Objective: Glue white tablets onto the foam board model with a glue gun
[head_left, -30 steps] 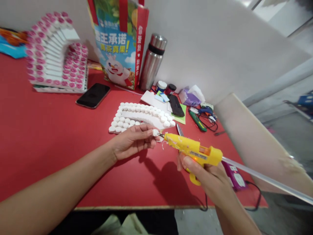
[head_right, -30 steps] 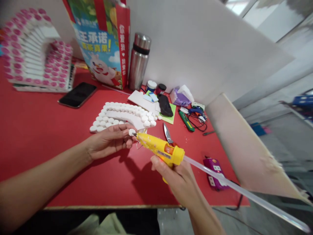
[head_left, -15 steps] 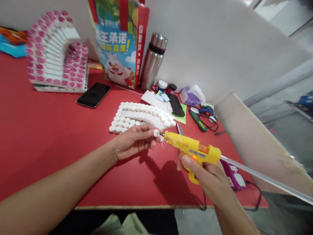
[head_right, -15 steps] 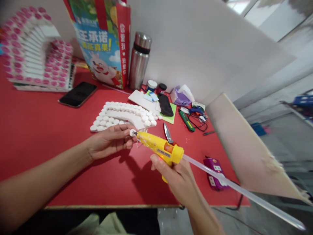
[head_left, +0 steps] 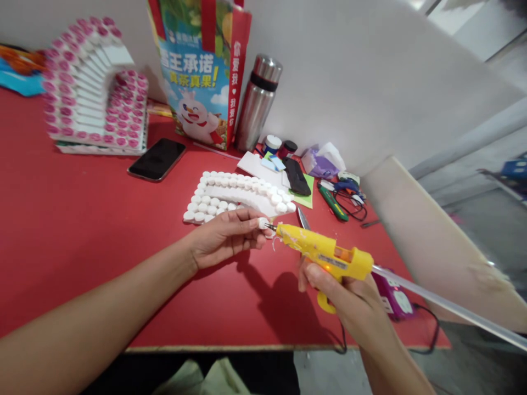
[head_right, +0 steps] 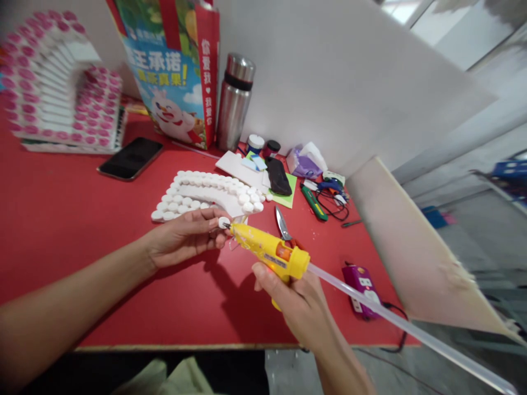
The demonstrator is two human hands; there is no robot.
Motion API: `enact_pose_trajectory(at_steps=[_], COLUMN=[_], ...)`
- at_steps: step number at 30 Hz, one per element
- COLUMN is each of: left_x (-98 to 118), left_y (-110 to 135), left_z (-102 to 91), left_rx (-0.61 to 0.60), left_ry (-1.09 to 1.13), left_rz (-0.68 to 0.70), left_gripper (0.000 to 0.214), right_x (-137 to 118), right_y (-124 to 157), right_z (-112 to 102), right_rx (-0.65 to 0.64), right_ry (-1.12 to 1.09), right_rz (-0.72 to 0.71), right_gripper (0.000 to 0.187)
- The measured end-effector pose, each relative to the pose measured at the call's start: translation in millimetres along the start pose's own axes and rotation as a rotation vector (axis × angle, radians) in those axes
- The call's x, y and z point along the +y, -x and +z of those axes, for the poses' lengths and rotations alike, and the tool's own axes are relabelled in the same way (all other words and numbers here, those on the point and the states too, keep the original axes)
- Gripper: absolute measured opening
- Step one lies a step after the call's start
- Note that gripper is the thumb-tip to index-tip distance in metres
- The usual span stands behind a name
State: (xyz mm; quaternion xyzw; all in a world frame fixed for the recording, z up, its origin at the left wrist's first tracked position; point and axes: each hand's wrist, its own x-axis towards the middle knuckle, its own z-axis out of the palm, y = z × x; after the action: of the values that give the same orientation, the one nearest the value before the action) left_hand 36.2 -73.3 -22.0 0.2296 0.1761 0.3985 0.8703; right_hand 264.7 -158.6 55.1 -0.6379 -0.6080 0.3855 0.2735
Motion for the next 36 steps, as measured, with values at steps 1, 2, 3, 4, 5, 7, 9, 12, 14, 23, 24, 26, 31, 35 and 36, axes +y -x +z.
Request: enact_pose_trajectory(at_steps=[1,2,3,4,5,7,9,12,14,23,24,26,31,35,36], left_x=[0.1,0.2,0.2,0.3,0.4,0.4,0.4,0.5,0.4,-0.3,0.0,0.5,-0.8,-5.0,-5.9], left_y=[0.0,-0.1,-0.3,-0.6,-0.8,-1.2,-0.9,0.0,0.4,0.3,0.5,0.9,-0.3,0.4,1.1], left_z=[0.2,0.4,0.5,0.5,0.5,0.4,0.6,1.5,2.0,1.1,1.5,2.6,6.6,11.2,12.5], left_rx=[-0.001,-0.001,-0.002,-0.003,-0.004,-0.004,-0.003,-0.004,-0.008,0.003,0.006,0.014,0.07,0.138,0.151], left_ry=[-0.002,-0.003,-0.003,-0.002,0.0,0.001,-0.003,-0.011,-0.011,-0.017,-0.02,-0.028,-0.134,-0.369,-0.427], left_rz=[0.002,0.002,0.004,0.006,0.008,0.011,0.009,0.005,0.004,0.0,-0.003,-0.008,0.062,0.199,0.219], left_gripper=[0.022,0.022,0.022,0.022,0.022,0.023,0.023,0.023,0.023,0.024,0.025,0.026,0.025,0.022,0.022], right_x=[-0.3,-0.5,-0.6,-0.6,-0.5,0.0,0.6,0.7,0.0,0.2,0.8,2.0,5.3,10.5,12.3], right_y=[0.3,0.5,0.7,0.8,1.0,1.2,1.5,1.8,1.8,1.0,0.8,-0.2,-6.2,-10.9,-12.0], right_z=[0.2,0.3,0.4,0.3,0.2,0.0,0.0,0.4,0.8,0.6,0.5,0.4,2.5,6.9,7.4], right_rx=[0.001,0.002,0.004,0.004,0.003,0.008,0.016,0.037,0.05,0.048,0.05,0.054,0.042,0.005,-0.009], right_ry=[0.001,0.002,0.003,0.008,0.014,0.02,0.016,-0.007,-0.015,-0.05,-0.056,-0.069,-0.212,-0.51,-0.562], right_rz=[-0.001,-0.002,-0.002,-0.002,0.0,0.007,0.01,0.012,0.014,0.041,0.048,0.046,-0.081,-0.113,-0.107], right_gripper=[0.044,0.044,0.044,0.044,0.044,0.043,0.043,0.044,0.044,0.045,0.045,0.045,0.039,0.025,0.024])
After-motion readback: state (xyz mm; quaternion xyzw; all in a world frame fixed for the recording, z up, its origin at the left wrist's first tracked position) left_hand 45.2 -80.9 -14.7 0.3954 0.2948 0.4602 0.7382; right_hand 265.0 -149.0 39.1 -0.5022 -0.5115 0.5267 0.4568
